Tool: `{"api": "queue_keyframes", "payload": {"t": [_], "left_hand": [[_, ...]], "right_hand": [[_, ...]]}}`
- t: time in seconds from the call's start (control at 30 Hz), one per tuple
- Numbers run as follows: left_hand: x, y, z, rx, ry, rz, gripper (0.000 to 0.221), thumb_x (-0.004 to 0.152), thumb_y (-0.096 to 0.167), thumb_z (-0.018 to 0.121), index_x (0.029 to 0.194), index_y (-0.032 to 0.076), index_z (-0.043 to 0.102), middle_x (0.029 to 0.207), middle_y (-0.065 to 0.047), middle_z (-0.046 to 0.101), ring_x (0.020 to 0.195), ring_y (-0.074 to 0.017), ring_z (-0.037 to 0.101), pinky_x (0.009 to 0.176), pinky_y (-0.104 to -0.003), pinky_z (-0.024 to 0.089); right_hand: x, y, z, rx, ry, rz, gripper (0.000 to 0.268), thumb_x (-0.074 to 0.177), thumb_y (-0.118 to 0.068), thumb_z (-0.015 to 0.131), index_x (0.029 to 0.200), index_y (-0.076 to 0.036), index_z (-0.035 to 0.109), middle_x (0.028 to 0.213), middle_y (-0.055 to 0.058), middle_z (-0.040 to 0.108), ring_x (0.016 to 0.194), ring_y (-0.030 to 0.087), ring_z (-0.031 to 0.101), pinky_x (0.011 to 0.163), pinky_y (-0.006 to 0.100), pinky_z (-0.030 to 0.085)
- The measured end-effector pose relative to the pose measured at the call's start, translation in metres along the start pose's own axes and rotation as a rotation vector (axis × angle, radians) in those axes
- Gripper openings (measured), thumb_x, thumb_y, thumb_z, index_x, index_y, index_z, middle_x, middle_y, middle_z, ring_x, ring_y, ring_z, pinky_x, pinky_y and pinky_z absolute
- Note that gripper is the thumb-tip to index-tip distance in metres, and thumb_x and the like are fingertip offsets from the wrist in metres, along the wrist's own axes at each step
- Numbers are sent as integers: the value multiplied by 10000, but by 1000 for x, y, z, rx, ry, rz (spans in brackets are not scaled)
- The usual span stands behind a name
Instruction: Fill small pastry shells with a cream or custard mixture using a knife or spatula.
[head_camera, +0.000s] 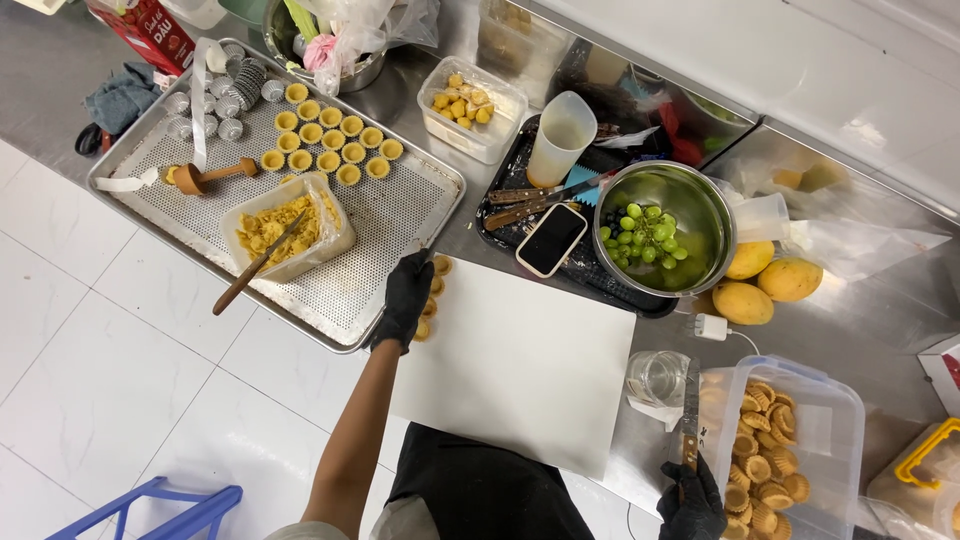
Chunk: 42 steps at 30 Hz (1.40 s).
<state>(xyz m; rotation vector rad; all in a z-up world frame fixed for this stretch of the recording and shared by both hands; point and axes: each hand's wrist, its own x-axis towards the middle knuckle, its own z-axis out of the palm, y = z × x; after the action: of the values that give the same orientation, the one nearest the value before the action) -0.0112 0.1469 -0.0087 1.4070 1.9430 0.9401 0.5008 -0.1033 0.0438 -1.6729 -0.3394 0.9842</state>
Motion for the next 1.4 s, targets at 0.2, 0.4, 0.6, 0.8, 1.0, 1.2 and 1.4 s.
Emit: {"api": "queue_keyframes", "payload": {"t": [0.2,0.4,0.6,0.8,1.0,1.2,1.4], "left_hand": [[-55,17,-12,292,-66,290,716,991,408,598,1571,62,360,1604,-201,364,1486,-352,332,1198,-465,293],[-62,14,-8,541,-270,296,933,935,486,629,1613,55,155,1680,-202,122,1560,-342,101,1255,-504,81],[-70,61,-14,694,-285,381,935,906,534,644,1607,125,180,1679,-210,101,1542,-387,80,1233,-530,84],[-91,186,22,350,-133,800,796,901,378,707,1567,123,354,1640,-241,226,1511,-426,219,1175,-518,285],[-147,290,170,-241,-595,1115,388,1011,138,680,1395,125,625,1402,-70,601,1310,-275,600,1064,-374,543],[-203,358,334,-107,-1173,973,220,906,190,698,1073,52,734,1013,-177,734,970,-355,707,856,-451,543],[-229,304,472,460,-1042,1380,158,831,74,644,927,21,758,967,-234,720,908,-404,722,730,-505,575]], "right_hand": [[-4,-8,11,3,-29,7,431,998,-101,559,1417,-4,596,832,149,690,361,63,329,338,256,234],[-27,-36,38,-2,-8,14,416,980,-90,570,1384,0,609,837,127,694,406,76,365,374,248,273],[-46,-43,39,58,13,-23,366,988,-115,587,1336,-15,643,832,64,705,487,53,391,446,211,306],[-50,-1,20,-72,11,-62,388,970,-103,582,1346,-22,635,809,32,689,496,53,411,453,218,337],[-53,46,13,177,-71,-68,449,992,-120,541,1429,-22,565,758,32,650,481,56,435,435,212,348],[-66,40,16,387,-75,68,454,987,-108,504,1425,-9,572,703,42,614,455,70,449,409,217,353],[-71,43,8,-67,-50,-182,422,989,-82,524,1401,-36,605,719,4,633,546,50,531,474,209,424]]}}
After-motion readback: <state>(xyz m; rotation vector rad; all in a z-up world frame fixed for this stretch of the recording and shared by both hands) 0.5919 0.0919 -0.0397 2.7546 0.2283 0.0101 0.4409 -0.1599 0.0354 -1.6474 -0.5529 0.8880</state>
